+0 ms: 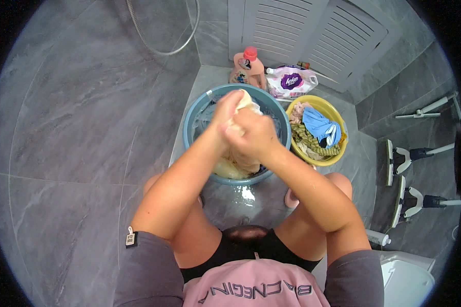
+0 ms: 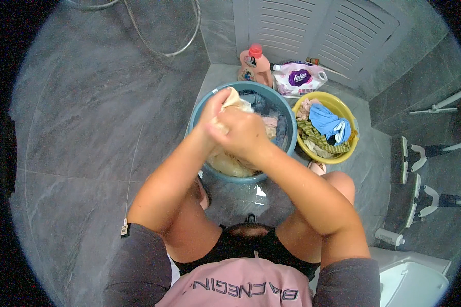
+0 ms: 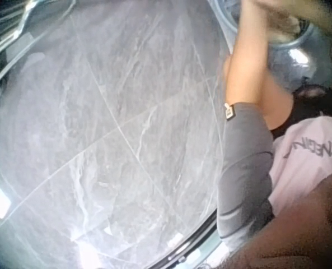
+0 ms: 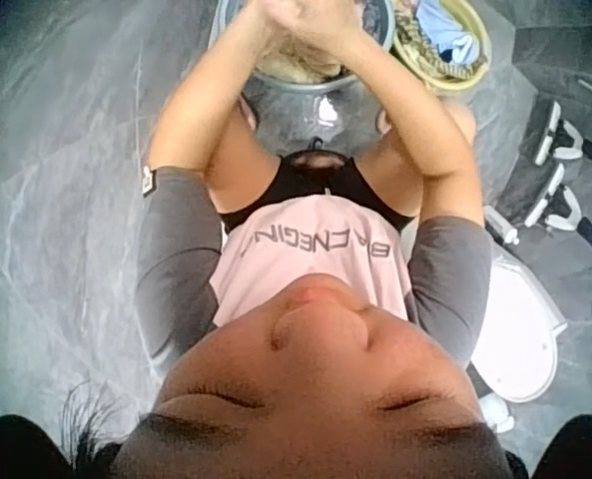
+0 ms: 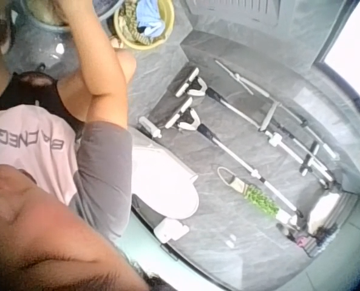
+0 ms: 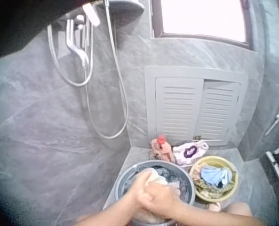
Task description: The person wrings out a blue garment over a tub and places it into a bucket, then washes, unfolds, and repeatedly wrings out a beige garment.
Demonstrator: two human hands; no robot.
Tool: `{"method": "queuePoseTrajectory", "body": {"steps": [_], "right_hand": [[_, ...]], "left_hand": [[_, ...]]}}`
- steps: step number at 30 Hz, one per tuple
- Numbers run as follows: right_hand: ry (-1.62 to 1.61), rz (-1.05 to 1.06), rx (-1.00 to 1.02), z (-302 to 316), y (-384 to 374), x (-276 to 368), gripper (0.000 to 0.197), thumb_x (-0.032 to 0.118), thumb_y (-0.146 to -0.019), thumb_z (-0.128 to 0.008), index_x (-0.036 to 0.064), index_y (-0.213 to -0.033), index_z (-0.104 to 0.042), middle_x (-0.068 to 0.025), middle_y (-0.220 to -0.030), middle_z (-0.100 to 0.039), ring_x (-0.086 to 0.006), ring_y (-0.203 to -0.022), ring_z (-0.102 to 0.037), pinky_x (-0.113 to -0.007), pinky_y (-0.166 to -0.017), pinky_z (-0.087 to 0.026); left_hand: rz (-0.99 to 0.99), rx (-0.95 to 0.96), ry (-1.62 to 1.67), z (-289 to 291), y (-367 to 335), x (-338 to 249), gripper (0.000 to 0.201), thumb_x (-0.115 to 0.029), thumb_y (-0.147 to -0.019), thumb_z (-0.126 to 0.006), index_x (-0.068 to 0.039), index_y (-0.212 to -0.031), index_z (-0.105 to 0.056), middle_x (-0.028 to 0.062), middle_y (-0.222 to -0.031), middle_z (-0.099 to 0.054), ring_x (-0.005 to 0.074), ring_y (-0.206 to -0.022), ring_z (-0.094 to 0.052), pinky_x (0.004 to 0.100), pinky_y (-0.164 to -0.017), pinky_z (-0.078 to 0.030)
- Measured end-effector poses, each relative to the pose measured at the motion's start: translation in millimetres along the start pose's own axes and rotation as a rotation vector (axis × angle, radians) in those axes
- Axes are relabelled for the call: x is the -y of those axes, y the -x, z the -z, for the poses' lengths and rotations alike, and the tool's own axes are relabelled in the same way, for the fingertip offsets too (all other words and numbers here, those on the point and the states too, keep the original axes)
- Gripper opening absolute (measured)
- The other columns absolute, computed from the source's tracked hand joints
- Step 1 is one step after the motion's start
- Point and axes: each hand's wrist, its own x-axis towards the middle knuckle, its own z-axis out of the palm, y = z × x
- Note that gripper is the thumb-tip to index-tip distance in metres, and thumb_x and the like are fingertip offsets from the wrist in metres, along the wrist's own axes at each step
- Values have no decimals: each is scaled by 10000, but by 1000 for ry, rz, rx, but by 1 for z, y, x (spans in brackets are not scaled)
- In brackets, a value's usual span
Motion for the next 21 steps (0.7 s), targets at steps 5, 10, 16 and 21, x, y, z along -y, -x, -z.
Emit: {"method": "queuePoseTrajectory", "body": {"steps": [5, 10, 16, 21], "right_hand": [[-236, -701, -213, 13, -29, -53, 386, 295, -872, -534, 0, -624, -559, -145, -556, -526, -162, -470, -450, -315, -487, -387], [-153, -259, -88, -16, -23, 5, 210, 204, -739, -575, 26, -630, -602, -169, -629, -578, -328, -557, -569, -379, -520, -444], [-215, -444, -223, -13, -28, -27, 281, 214, -794, -581, -14, -629, -569, -71, -533, -515, -111, -506, -475, -292, -489, -398], [-145, -500, -136, -19, -24, -23, 412, 328, -867, -544, -9, -631, -558, -94, -504, -482, -130, -481, -447, -322, -470, -373]], "left_hand": [[78, -282, -48, -59, 14, 22, 330, -393, -833, -531, -69, -844, -593, 22, -831, -586, 130, -755, -563, 301, -649, -448], [93, -103, 249, 13, -9, 10, 389, -460, -873, -449, -105, -818, -598, 86, -795, -602, 200, -748, -588, 332, -720, -458], [86, -296, 146, -40, 11, 5, 314, -382, -896, -440, -96, -890, -572, 63, -870, -616, 166, -829, -606, 323, -727, -489], [12, -348, 131, -32, 10, 10, 300, -341, -902, -407, -92, -843, -564, 55, -826, -605, 154, -784, -580, 305, -736, -473]]}}
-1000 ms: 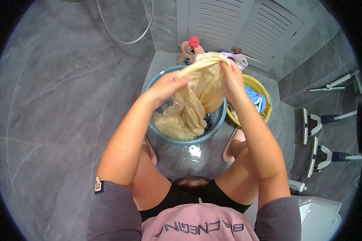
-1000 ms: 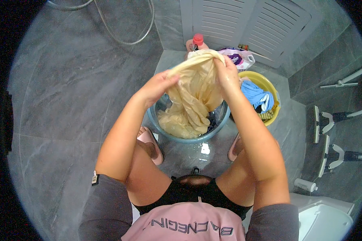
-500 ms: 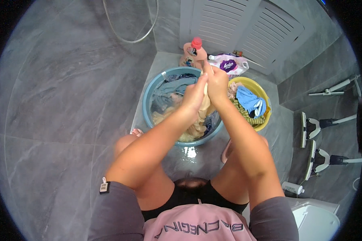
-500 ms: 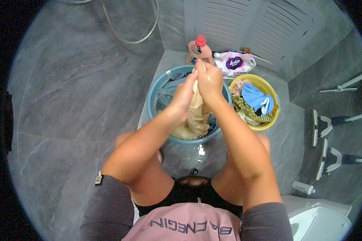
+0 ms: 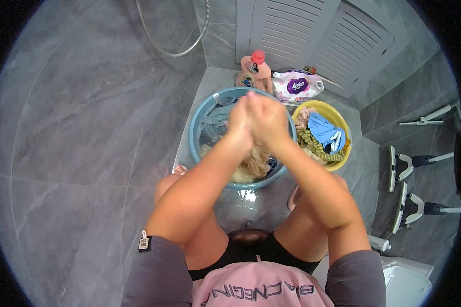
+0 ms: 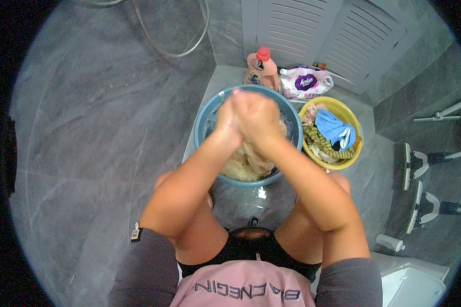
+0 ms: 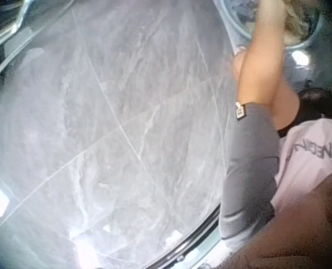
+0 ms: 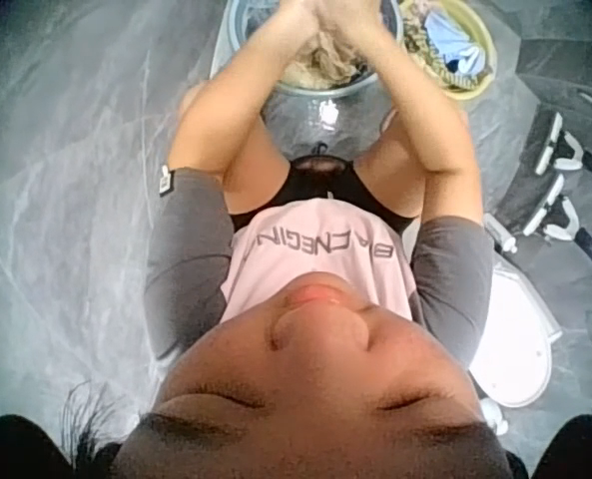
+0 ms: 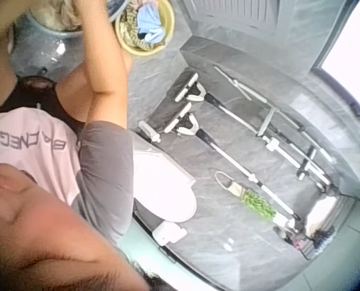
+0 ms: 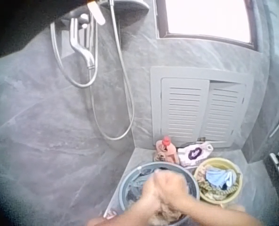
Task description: The person wrings out a blue garment over a tub and places it into a bucket, then washes, unfolds, and repeatedly wrings out a beige garment.
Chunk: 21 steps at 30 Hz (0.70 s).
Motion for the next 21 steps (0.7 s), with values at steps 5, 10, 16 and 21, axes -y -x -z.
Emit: {"method": "queuePoseTrajectory", "body": {"steps": [5, 10, 16, 21], "right_hand": [[83, 279, 55, -1, 24, 19, 339, 275, -844, -547, 27, -616, -586, -177, -578, -553, -333, -503, -532, -406, -500, -414], [-42, -194, -3, 33, -20, -19, 391, 279, -849, -517, -18, -595, -526, -53, -483, -421, -82, -492, -390, -316, -450, -350], [86, 291, 161, 8, 46, 25, 230, 175, -750, -568, 4, -596, -566, -182, -572, -551, -326, -508, -560, -355, -488, -425], [-53, -185, 5, 46, -16, -24, 336, 276, -830, -532, -18, -671, -571, -122, -522, -472, -107, -508, -410, -308, -488, -382]], "left_hand": [[115, 231, 0, 32, -30, -18, 350, -407, -890, -377, -119, -821, -563, 63, -807, -610, 206, -763, -585, 350, -760, -468], [77, -23, -307, -20, 10, 25, 294, -327, -904, -385, -103, -934, -572, 26, -904, -609, 168, -866, -583, 331, -790, -459], [-2, -70, -157, -4, -2, -24, 426, -423, -872, -427, -163, -536, -465, 23, -498, -487, 194, -478, -524, 335, -569, -467], [125, 68, -171, -36, 24, 28, 345, -386, -906, -428, -107, -1072, -544, 36, -996, -613, 157, -894, -590, 332, -794, -470]]}}
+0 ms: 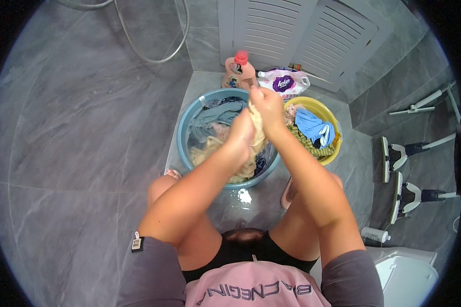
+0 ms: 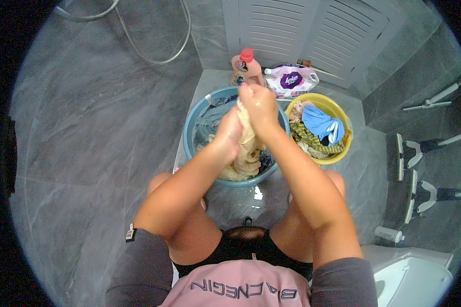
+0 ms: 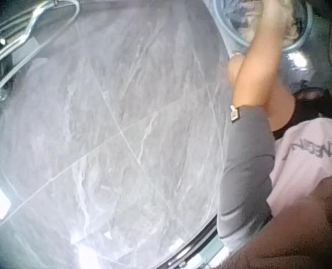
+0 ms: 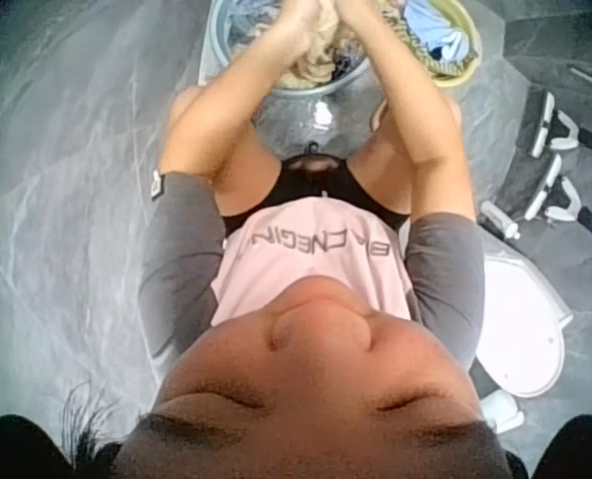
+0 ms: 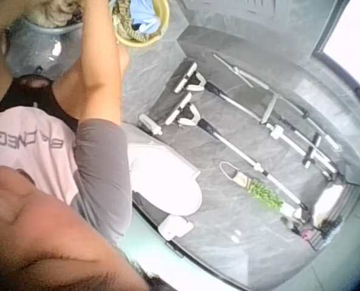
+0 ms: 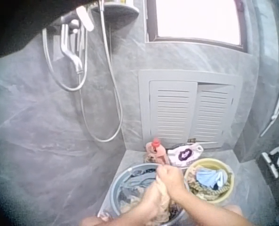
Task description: The person wrings out a blue garment over a tub and places it into a bucket, then washes, unfolds, and repeatedly wrings out a beige garment.
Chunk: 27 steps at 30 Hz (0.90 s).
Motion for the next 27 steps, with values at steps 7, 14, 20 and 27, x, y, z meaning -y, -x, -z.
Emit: {"method": "queuePoseTrajectory", "body": {"steps": [7, 14, 20, 27], "right_hand": [[215, 451, 169, -40, 72, 41, 239, 208, -767, -555, 8, -644, -605, -185, -584, -554, -360, -549, -572, -390, -524, -445], [28, -25, -6, 2, -8, -5, 328, 311, -821, -515, 19, -718, -622, -204, -647, -573, -337, -557, -564, -402, -544, -428], [151, 461, 116, -41, 64, 35, 186, 174, -755, -586, 5, -677, -587, -195, -619, -554, -304, -547, -566, -373, -550, -446], [96, 68, -113, -11, -9, -13, 316, 256, -836, -549, -20, -691, -601, -146, -573, -558, -192, -509, -498, -324, -533, -420]], "left_hand": [[117, 775, 315, 88, -45, -49, 410, -483, -869, -362, -125, -797, -550, 101, -793, -605, 202, -744, -600, 380, -704, -488], [-8, -34, -12, -6, -2, 4, 372, -374, -900, -410, -76, -1070, -552, 53, -996, -619, 192, -887, -597, 342, -816, -457], [-90, 60, 83, 80, -52, -40, 380, -394, -879, -408, -145, -594, -446, 22, -554, -472, 201, -522, -505, 358, -539, -437], [56, 65, 13, 4, -8, -13, 364, -404, -915, -407, -104, -1053, -560, 45, -1013, -615, 184, -923, -593, 333, -824, -466]]}}
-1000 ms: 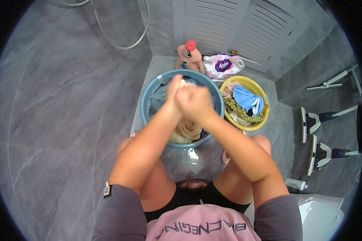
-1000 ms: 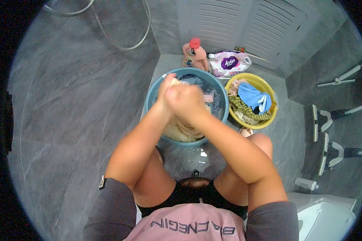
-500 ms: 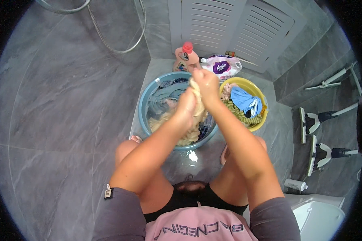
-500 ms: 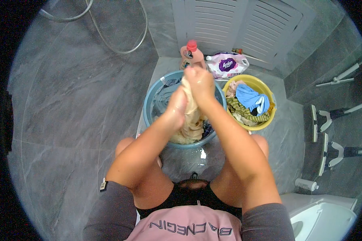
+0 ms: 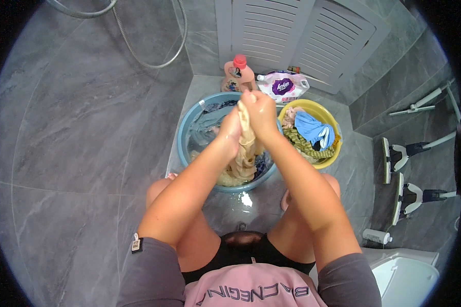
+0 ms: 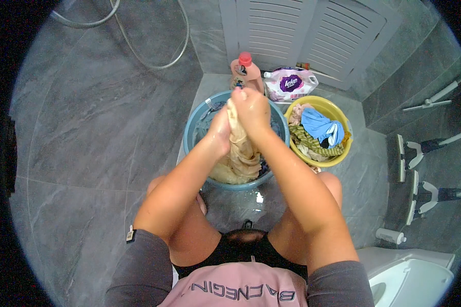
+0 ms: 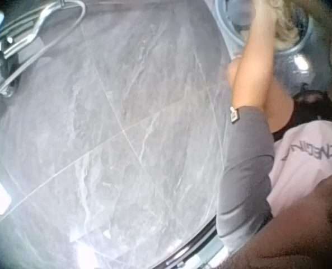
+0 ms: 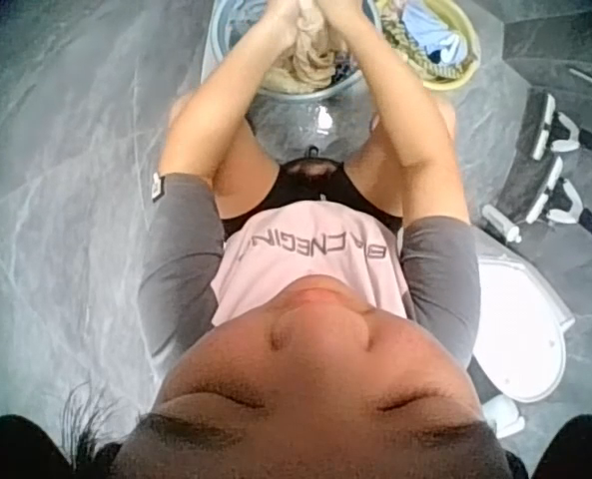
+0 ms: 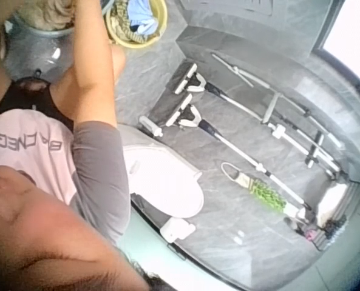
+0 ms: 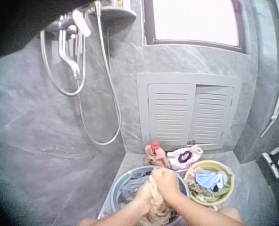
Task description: The person wrings out a blue garment over a tub and places it into a bucket, then washes, unfolds, and repeatedly wrings out a beige garment.
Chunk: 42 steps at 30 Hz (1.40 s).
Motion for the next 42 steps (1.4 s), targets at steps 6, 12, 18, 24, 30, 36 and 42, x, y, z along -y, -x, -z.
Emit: {"method": "queuePoseTrajectory", "body": {"steps": [6, 12, 18, 24, 30, 36, 42], "right_hand": [[-118, -54, 19, -3, -16, -1, 329, 347, -880, -548, 19, -901, -558, -58, -791, -587, -97, -723, -514, -255, -626, -419], [-349, -259, 504, 35, -13, 36, 332, 347, -927, -479, 32, -977, -571, 0, -830, -554, -71, -764, -496, -232, -673, -413], [-112, 125, 592, 50, -13, 16, 520, 194, -782, -690, 16, -1212, -459, -120, -1110, -564, -186, -1060, -509, -322, -926, -390], [84, -138, 989, 51, -20, -26, 389, 144, -802, -645, 34, -1160, -540, -82, -1071, -611, -164, -1013, -541, -301, -904, -411], [-740, -383, 539, 74, -33, -3, 320, 151, -862, -576, 92, -1162, -483, -39, -1039, -573, -148, -962, -555, -331, -831, -472], [-517, -121, 392, 34, 12, 25, 180, 168, -836, -602, 89, -994, -569, 6, -909, -579, -119, -875, -548, -282, -782, -447], [256, 324, -42, 6, 11, 39, 291, 257, -750, -670, 7, -632, -579, -132, -693, -491, -286, -638, -525, -328, -576, -411]], "left_hand": [[-115, 71, -359, 26, -6, -22, 630, -460, -878, -502, -79, -1336, -300, 101, -1298, -439, 216, -1141, -490, 337, -930, -415], [-246, 267, -700, 34, 2, -45, 458, -208, -831, -632, -32, -1221, -466, 99, -1124, -571, 173, -989, -576, 306, -833, -468], [-345, 80, -500, 52, 4, -65, 249, -119, -883, -532, -6, -1103, -562, 81, -1021, -616, 157, -907, -601, 295, -780, -485], [-247, 188, -102, 55, 13, -72, 269, -147, -907, -484, 4, -1125, -530, 128, -1065, -602, 207, -959, -601, 327, -808, -499], [-184, 385, 53, 68, 19, -94, 458, -309, -925, -362, 22, -1223, -469, 176, -1178, -557, 304, -1076, -548, 422, -962, -404], [-167, 353, 230, 38, 6, -48, 532, -428, -953, -249, -40, -1261, -444, 123, -1273, -491, 273, -1184, -459, 406, -1018, -336], [-148, 1, 47, 7, -1, -1, 525, -518, -911, -342, -91, -1160, -516, 70, -1159, -563, 190, -1051, -550, 348, -895, -431]]}}
